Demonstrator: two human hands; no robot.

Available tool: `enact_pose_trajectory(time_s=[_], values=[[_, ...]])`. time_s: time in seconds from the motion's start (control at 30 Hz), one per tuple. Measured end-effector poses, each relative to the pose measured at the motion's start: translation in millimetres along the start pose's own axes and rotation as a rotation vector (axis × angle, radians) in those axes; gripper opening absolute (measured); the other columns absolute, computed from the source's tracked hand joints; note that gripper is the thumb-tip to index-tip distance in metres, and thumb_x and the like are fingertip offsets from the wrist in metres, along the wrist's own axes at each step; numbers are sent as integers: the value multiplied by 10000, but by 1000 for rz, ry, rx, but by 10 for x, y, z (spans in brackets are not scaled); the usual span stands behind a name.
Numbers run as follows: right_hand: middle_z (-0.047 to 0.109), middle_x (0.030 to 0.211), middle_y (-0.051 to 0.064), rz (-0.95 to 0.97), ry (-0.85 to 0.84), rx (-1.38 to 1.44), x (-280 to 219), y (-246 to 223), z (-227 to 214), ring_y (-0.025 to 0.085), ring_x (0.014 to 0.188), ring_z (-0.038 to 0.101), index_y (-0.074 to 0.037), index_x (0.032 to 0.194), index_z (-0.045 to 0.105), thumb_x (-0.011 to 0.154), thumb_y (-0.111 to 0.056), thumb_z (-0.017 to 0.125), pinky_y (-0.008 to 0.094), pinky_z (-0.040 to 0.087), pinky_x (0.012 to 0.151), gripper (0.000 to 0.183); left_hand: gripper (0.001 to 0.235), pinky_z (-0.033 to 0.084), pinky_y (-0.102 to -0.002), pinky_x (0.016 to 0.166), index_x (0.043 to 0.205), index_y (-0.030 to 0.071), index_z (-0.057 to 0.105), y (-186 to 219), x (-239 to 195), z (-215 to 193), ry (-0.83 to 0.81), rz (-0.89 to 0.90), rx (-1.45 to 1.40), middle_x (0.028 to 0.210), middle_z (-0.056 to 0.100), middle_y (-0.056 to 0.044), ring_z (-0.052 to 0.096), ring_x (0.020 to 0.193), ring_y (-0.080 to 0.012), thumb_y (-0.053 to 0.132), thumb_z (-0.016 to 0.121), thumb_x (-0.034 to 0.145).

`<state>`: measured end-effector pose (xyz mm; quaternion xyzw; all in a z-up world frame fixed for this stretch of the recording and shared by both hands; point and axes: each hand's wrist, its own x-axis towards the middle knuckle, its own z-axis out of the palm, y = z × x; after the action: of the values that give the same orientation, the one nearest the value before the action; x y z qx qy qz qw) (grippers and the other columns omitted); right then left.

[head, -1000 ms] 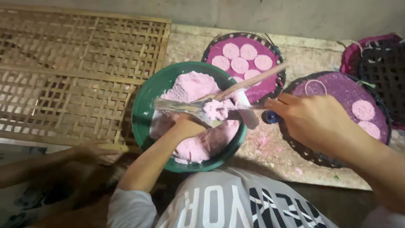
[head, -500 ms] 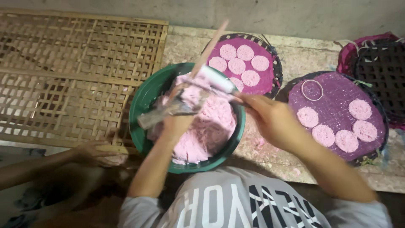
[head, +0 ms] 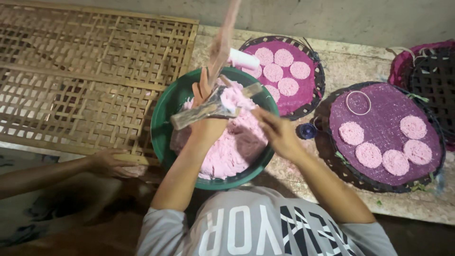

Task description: The person scoops pink dough from a green basin using a wooden spatula, then uses a metal ring mold and a plunger to form round discs on a purple glittery mat. The discs are arranged in a basket. The person repeats this process multiple times.

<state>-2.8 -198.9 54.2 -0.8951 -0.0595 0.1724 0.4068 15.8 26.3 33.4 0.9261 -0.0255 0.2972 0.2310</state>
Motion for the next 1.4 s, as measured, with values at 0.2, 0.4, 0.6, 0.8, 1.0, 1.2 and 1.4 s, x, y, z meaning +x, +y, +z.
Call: enact_pose_trajectory(time_s=[0.2,0.4,0.6,0.8,1.0,1.2,1.4], values=[[679,1249,236,-850,89,104,-133,294,236,274,1113,657,-32,1398,584,1002,-24,539,322,502,919,399,515,545,-520,819,1292,39,664,-529,159,177,91,76,86,1321,575,-277,627,1046,-475,293,756,853],[675,1343,147,-433,-463,353,158,340,-23,232,1200,594,-61,1597,409,958,-38,531,322,454,1035,651,213,523,-371,689,1054,36,705,-749,162,363,-127,-591,-1137,909,670,-88,638,793,-234,164,683,885],[282,1692,102,-686,83,1212,88,250,-660,271,1348,504,-79,1667,58,1001,-489,556,403,529,1014,928,259,589,-389,783,1052,-15,715,607,-733,662,-974,-814,-1853,988,734,-162,723,864,-258,146,695,850],[453,1530,337,-774,214,846,-741,367,-1712,387,1052,694,-320,1620,87,1049,-386,553,463,612,802,741,600,556,-397,971,1332,70,584,1318,-565,809,-905,9,-1082,1275,661,-113,645,1158,-223,57,834,785],[559,1396,304,-1290,402,-231,-1260,862,-2052,443,1134,693,-234,1288,506,956,-239,641,478,631,868,358,692,559,-390,949,1368,94,537,1941,-694,846,-1152,-244,-1425,1230,685,-113,666,1115,-228,76,832,742],[499,1496,308,-966,375,-211,-1458,1427,-2116,510,1279,619,-135,1435,420,961,-225,637,574,543,1022,529,783,562,-384,927,1404,118,490,2666,-733,1156,-1205,-376,-1338,1184,709,-113,686,1073,-233,95,830,699],[301,1576,288,-250,-258,526,-1707,2395,-2618,341,1298,277,-14,1655,203,718,-327,845,494,311,956,1178,875,565,-377,904,1440,142,443,3019,-216,1446,-1389,-45,-827,1139,734,-113,706,1030,-239,114,829,656]])
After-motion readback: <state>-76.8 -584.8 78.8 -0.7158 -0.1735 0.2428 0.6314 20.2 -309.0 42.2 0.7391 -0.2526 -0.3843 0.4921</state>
